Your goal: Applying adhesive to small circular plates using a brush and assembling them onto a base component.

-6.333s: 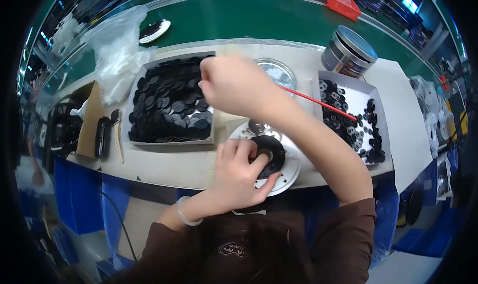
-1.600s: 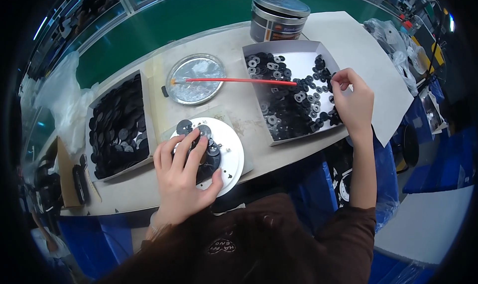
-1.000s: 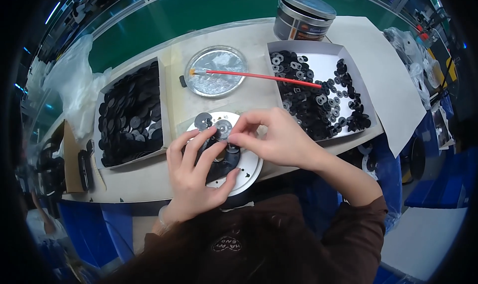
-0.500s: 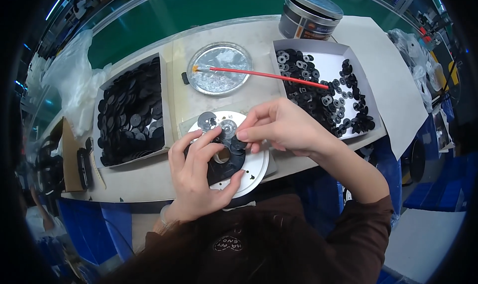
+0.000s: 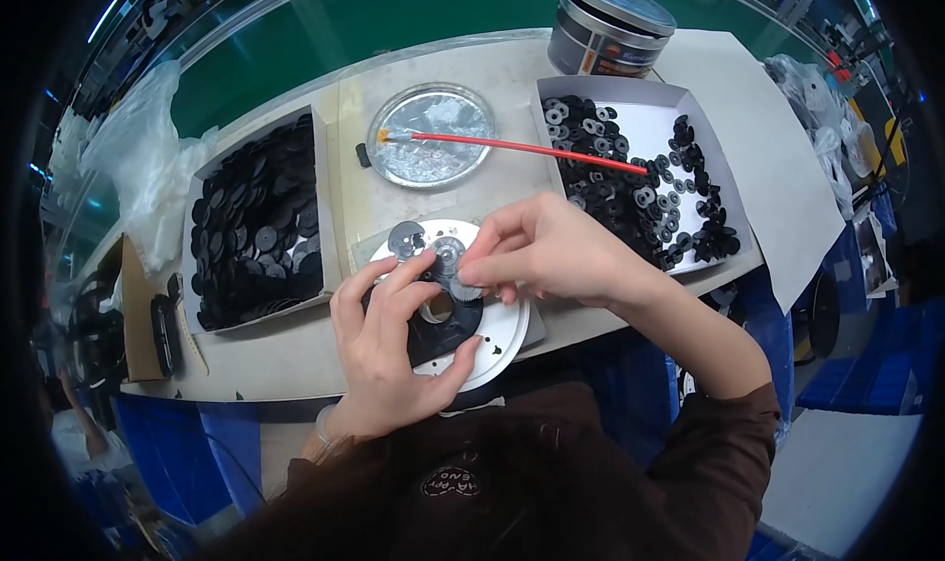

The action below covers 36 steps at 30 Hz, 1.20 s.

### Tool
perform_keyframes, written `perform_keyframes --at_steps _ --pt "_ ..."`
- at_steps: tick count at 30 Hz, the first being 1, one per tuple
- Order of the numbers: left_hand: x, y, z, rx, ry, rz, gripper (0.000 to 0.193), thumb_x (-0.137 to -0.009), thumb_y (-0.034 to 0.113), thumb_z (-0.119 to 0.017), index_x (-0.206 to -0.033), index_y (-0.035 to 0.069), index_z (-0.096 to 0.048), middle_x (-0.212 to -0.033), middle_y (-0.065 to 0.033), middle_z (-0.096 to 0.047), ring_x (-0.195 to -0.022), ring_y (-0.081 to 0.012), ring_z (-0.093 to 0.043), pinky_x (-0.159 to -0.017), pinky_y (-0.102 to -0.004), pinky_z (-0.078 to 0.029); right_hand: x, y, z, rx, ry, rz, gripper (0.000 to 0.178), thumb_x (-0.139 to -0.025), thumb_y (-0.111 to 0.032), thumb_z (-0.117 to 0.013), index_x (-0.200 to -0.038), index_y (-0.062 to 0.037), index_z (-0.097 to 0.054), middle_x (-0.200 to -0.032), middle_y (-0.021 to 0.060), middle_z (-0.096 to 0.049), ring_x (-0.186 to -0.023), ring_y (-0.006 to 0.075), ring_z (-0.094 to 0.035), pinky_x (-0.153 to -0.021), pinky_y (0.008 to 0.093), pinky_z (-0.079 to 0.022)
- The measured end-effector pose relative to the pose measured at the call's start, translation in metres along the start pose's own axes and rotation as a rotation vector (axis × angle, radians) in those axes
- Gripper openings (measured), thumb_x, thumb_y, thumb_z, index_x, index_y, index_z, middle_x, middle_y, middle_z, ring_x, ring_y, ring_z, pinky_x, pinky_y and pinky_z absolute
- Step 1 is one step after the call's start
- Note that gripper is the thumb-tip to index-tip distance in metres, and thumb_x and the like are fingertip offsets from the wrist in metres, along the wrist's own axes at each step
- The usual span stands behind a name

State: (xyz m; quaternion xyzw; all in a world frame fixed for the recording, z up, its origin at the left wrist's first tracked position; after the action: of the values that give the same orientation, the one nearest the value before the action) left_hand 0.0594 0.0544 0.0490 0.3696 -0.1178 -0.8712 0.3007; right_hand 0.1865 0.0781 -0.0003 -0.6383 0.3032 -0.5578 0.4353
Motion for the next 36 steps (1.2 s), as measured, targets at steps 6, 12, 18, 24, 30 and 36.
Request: perform_keyframes --at_steps 6,12,18,24,30,36 --pt "0.002 -0.004 -0.002 -0.012 -0.008 0.017 0.045 -0.06 0.019 -0.071 -0.101 0.006 -0.057 -0.113 -0.0102 -0.054 -0.105 -0.0297 -0.045 -0.088 -0.04 -0.034 0.028 -0.05 0.027 0.405 0.317 0.435 0.009 -0.075 -0.008 -0.064 -0.077 -0.0017 -0.059 -0.07 -0.0026 -0.053 -0.062 0.0021 -0.046 -0.054 0.0173 -0.038" --pt "0.001 0.003 -0.002 -0.098 -0.03 -0.032 0.039 -0.06 0.02 -0.068 -0.098 0.011 -0.064 -0.115 -0.0087 -0.054 -0.105 -0.0296 -0.045 -0.088 -0.041 -0.034 0.088 -0.056 0.138 0.624 0.937 0.428 0.021 -0.087 -0.013 -0.052 -0.079 0.0011 -0.064 -0.065 0.002 -0.059 -0.055 0.0041 -0.045 -0.049 0.0191 -0.034" --pt "-0.001 0.006 -0.002 -0.097 -0.01 -0.06 0.037 -0.057 0.018 -0.07 -0.092 0.01 -0.065 -0.114 -0.0088 -0.055 -0.106 -0.0306 -0.044 -0.087 -0.0396 -0.034 0.05 -0.004 0.167 0.984 0.759 0.052 0.019 -0.075 -0.014 -0.065 -0.09 -0.0009 -0.065 -0.072 0.0058 -0.063 -0.063 0.0124 -0.052 -0.061 0.025 -0.043" --pt "0.0 0.006 -0.002 -0.103 -0.007 -0.063 0.035 -0.057 0.018 -0.07 -0.09 0.01 -0.064 -0.113 -0.0093 -0.056 -0.105 -0.0305 -0.045 -0.087 -0.0397 -0.034 0.032 0.009 0.162 0.914 0.747 -0.009 0.016 -0.072 -0.013 -0.068 -0.074 0.0001 -0.059 -0.06 0.0027 -0.054 -0.059 0.01 -0.048 -0.056 0.0243 -0.04" --pt "-0.001 0.006 -0.002 -0.092 -0.008 -0.062 0.035 -0.057 0.019 -0.07 -0.09 0.01 -0.064 -0.112 -0.0093 -0.056 -0.103 -0.0304 -0.046 -0.086 -0.0397 -0.035 0.056 -0.012 0.176 0.73 0.877 0.365 0.011 -0.077 -0.011 -0.063 -0.078 -0.0025 -0.057 -0.058 -0.0019 -0.049 -0.052 0.0054 -0.044 -0.05 0.0201 -0.035" --pt "0.001 0.003 -0.003 -0.088 0.0 -0.054 0.034 -0.057 0.02 -0.07 -0.089 0.01 -0.064 -0.111 -0.0093 -0.056 -0.102 -0.03 -0.046 -0.084 -0.0397 -0.035 0.067 -0.047 0.12 0.136 0.664 0.621 0.009 -0.081 -0.006 -0.055 -0.088 -0.0005 -0.057 -0.059 -0.0041 -0.045 -0.045 -0.0002 -0.035 -0.041 0.0152 -0.025"
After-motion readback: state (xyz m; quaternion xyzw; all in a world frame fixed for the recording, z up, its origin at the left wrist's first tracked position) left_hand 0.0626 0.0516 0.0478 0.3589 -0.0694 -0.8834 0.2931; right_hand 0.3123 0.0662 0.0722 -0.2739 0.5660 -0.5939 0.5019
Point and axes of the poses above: each hand's wrist, its own x-axis away from the middle knuckle, its own z-axis out of the back of the hand, y = z × x, the point moved 9 cm from there along -x, towards the middle knuckle
